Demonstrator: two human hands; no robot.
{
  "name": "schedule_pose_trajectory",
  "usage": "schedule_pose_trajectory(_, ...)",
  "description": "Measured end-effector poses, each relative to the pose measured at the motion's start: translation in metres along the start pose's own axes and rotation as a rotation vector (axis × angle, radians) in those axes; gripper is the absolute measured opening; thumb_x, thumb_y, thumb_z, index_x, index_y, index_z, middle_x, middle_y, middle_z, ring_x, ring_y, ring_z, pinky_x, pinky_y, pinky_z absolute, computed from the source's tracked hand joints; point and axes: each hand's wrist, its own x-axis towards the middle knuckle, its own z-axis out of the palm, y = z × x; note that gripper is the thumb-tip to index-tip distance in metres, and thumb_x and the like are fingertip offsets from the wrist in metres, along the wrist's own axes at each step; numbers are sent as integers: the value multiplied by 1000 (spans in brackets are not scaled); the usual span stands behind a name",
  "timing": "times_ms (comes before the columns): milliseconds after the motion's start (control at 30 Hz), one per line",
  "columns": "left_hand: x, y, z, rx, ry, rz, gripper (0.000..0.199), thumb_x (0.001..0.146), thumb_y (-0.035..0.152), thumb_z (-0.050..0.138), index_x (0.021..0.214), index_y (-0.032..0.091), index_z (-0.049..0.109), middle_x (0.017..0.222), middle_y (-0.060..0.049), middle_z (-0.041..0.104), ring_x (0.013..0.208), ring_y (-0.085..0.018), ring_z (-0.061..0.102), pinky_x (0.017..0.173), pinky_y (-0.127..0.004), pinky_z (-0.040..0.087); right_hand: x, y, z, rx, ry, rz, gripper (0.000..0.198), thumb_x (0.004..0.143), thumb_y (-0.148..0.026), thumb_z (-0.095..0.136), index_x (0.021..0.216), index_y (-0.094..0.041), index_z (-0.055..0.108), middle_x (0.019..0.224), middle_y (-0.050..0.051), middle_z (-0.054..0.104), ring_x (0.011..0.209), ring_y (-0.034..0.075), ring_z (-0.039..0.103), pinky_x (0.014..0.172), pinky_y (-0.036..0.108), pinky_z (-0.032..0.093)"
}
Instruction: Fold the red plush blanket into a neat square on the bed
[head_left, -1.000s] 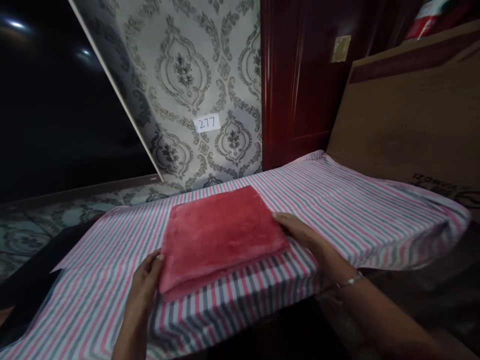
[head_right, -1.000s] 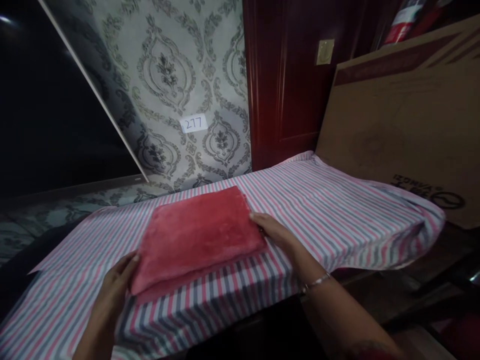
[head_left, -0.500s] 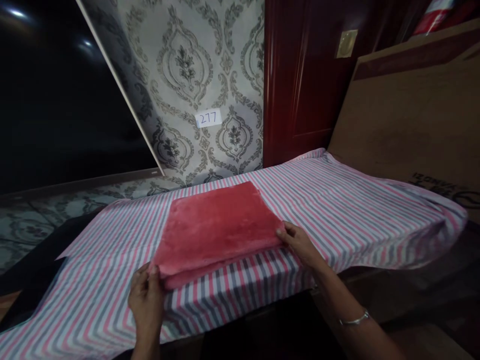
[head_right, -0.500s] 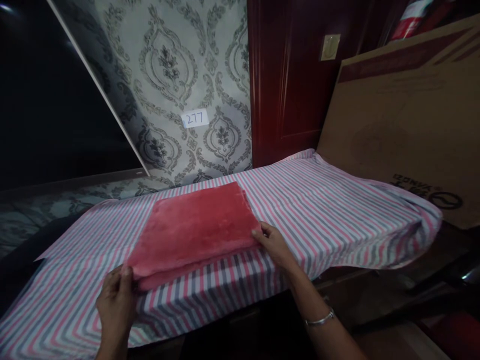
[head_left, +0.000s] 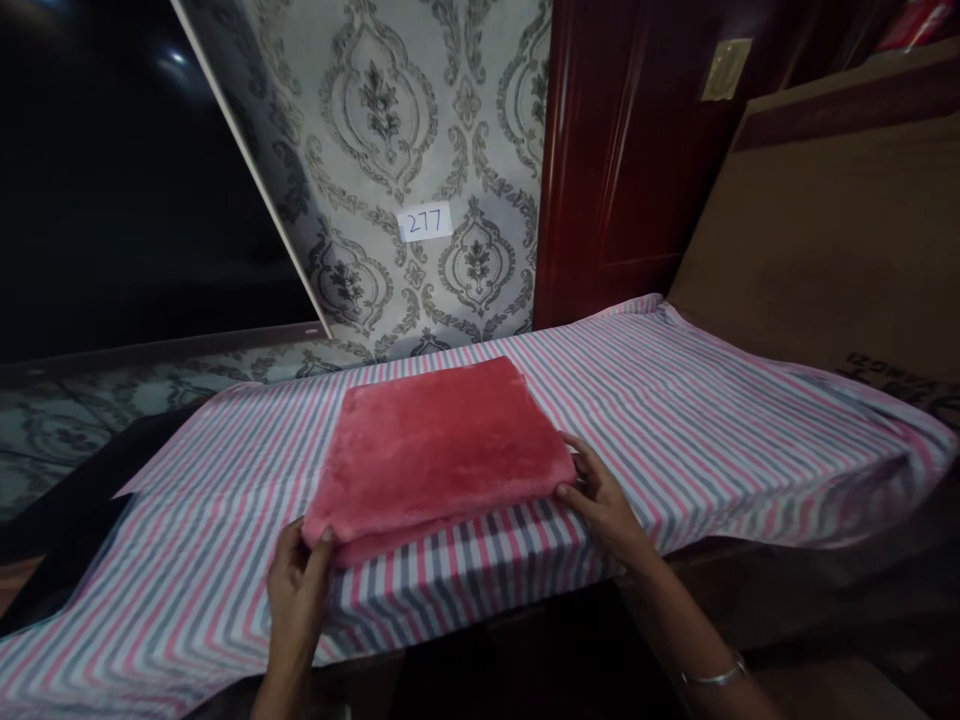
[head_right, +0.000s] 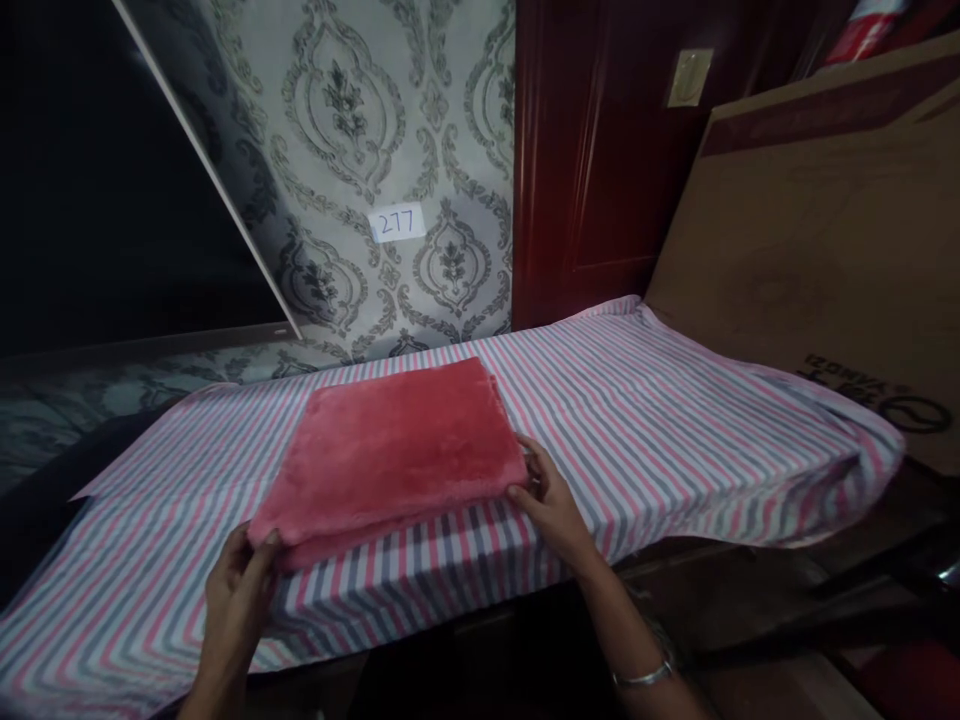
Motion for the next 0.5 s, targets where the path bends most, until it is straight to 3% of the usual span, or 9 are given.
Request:
schedule_pose_trajectory(100,3,-4,-4,-38,-63,26,47,66,57,64,95,20,59,93,-2,63,89,-22,59,78,-29,48,-3,6,0,-93,9,-57,80,83,-45,68,153,-31,33,128,9,60,111,22,61,94,34,49)
schedule_pose_trajectory(200,7,-6,-8,-45,-98,56,51,60,54,69,98,20,61,100,-5,65,100,-26,60,86,-32,49,-4,9,2,-257,35,-166,59,84,-36,64,141,-29,54,128,8,61,118,24,58,100,37,45)
schedule_pose_trajectory(333,10,1,-12,-22,-91,80,49,60,51,71,98,21,65,105,-7,66,105,-27,60,92,-35,49,-4,3,3,-335,81,-218,39,81,-31,60,118,-29,71,111,7,68,105,25,62,94,38,49)
schedule_pose_trajectory(500,26,44,-9,-26,-52,88,35,64,47,67,85,20,62,78,-1,63,72,-19,59,72,-31,51,26,-31,8,-193,137,-13,40,78,-38,64,115,-24,69,102,7,70,72,20,64,68,34,56)
